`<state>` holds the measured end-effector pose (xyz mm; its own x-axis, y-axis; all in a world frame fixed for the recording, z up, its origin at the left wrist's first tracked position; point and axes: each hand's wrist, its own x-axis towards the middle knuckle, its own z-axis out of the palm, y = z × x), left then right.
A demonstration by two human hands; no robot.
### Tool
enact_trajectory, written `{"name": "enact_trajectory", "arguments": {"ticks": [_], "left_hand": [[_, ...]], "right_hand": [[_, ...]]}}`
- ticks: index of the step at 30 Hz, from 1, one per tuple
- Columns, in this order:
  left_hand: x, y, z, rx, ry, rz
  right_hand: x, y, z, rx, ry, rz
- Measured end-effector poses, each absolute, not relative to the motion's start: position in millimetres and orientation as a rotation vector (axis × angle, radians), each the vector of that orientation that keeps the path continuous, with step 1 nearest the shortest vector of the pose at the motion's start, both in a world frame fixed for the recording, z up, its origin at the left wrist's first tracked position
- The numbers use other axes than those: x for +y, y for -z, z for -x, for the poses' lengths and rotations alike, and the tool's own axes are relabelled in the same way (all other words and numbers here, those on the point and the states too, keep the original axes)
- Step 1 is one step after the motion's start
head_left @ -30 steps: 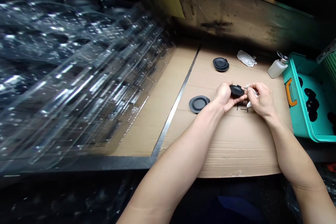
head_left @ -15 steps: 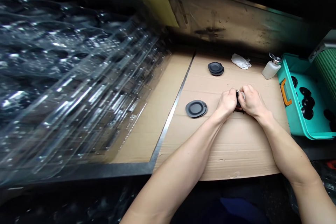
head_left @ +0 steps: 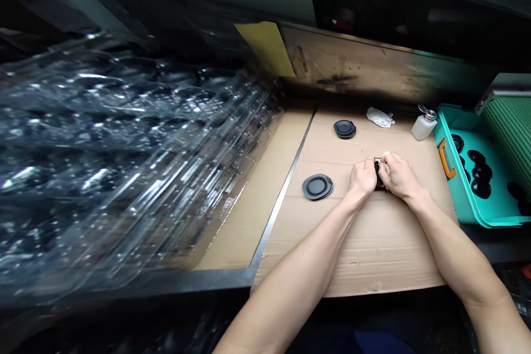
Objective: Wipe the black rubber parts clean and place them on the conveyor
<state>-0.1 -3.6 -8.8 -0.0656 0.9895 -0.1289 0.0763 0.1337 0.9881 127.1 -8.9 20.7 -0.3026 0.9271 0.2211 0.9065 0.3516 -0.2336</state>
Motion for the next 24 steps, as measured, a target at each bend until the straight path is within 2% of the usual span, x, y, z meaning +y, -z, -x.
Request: {"name": "enact_trajectory", "arguments": {"ticks": [11,16,24], "left_hand": [[-2,17,-1,1.272,-1.064,-1.126],[3,-2,3,1.069,-1.047,-0.675],[16,-28,24,0.849,-0.995,-0.173]], "right_hand": [[-9,-14,-128,-2.254,-0.088,1.551],[-7,-17,-145,-2.159,-0.13,1.522],[-6,-36,-186,-1.847,0.228,1.93]]}}
